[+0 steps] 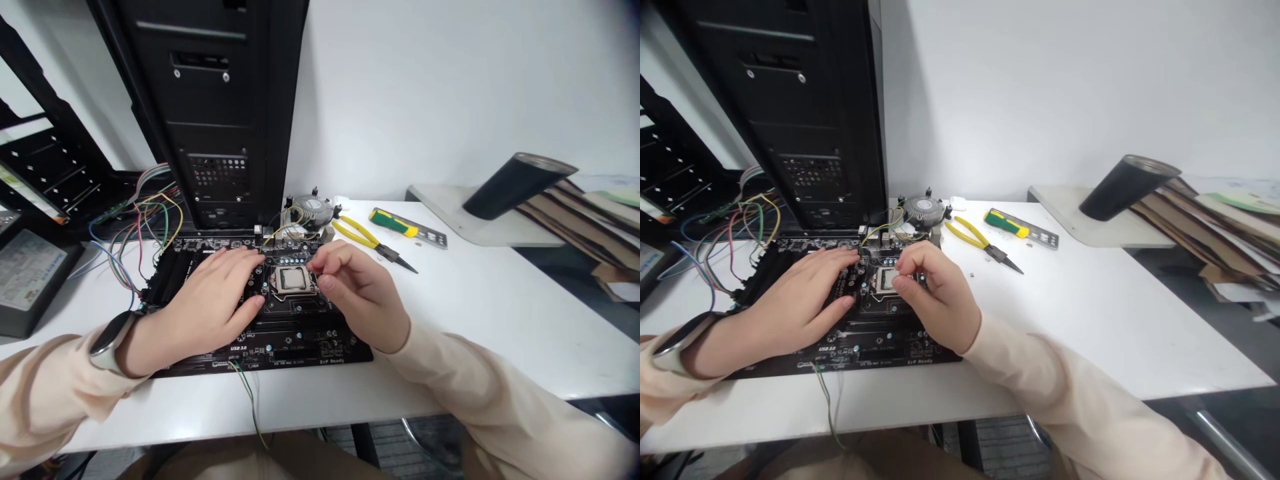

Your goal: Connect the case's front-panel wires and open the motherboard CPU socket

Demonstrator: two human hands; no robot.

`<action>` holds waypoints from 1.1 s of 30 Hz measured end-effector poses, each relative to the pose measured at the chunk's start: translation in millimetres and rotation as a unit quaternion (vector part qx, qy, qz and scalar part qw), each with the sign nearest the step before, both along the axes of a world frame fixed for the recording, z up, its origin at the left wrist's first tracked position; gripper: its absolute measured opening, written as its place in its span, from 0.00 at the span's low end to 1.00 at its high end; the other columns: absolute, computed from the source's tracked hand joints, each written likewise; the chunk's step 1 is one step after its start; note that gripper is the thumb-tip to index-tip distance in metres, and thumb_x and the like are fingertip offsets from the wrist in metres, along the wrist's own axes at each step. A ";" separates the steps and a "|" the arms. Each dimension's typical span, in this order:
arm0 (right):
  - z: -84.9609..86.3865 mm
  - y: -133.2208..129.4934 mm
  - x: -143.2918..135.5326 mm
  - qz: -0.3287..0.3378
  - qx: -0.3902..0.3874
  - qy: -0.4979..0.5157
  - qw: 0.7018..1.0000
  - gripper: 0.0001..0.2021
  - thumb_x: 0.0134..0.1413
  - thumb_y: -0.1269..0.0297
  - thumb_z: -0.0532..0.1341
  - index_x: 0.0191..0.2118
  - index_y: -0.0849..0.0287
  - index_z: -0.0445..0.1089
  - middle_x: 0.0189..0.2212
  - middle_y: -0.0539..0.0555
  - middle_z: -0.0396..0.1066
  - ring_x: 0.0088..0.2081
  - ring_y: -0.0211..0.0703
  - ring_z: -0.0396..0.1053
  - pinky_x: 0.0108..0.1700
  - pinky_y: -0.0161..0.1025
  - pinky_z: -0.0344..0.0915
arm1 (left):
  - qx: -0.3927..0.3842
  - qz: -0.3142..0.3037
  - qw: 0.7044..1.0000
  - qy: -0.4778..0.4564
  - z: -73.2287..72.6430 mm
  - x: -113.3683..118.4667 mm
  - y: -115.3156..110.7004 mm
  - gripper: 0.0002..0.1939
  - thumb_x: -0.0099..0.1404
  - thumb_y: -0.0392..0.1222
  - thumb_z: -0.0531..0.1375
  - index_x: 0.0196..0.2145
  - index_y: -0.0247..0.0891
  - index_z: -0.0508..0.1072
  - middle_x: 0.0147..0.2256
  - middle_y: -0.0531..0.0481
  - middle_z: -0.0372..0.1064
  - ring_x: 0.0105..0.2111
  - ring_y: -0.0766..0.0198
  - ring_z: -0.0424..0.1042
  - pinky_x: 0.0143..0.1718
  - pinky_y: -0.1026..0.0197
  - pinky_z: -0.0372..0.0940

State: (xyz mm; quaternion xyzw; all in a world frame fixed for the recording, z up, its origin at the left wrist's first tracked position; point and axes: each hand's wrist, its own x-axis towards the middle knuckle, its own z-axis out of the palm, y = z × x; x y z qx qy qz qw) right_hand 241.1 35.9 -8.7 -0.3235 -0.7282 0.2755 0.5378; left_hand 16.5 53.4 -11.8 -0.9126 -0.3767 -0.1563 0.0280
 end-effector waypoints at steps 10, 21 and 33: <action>7.6 -16.9 -7.3 0.087 -0.154 0.068 0.982 0.08 0.55 0.63 0.61 0.29 0.58 0.62 0.26 0.49 0.63 0.29 0.34 0.61 0.31 0.34 0.60 | 0.003 -0.001 0.998 -0.056 4.9 -1.3 -8.2 0.24 0.66 0.45 0.51 0.55 0.27 0.60 0.53 0.32 0.65 0.53 0.44 0.65 0.53 0.41 0.62; -27.1 -50.3 -46.4 0.463 -0.610 0.141 0.627 0.22 0.32 0.52 0.73 0.20 0.66 0.66 0.17 0.46 0.67 0.19 0.28 0.66 0.22 0.25 0.63 | -0.344 -0.223 0.893 -0.185 65.5 6.1 -55.3 0.11 0.59 0.25 0.58 0.31 0.38 0.75 0.34 0.55 0.74 0.32 0.72 0.73 0.34 0.73 0.67; -25.2 -47.8 -54.9 0.446 -0.696 0.147 0.543 0.20 0.26 0.57 0.76 0.19 0.65 0.67 0.14 0.45 0.67 0.16 0.27 0.65 0.19 0.22 0.65 | -0.365 -0.236 0.881 -0.188 48.2 -2.2 -48.7 0.08 0.61 0.29 0.60 0.31 0.39 0.76 0.28 0.56 0.76 0.29 0.70 0.73 0.30 0.69 0.65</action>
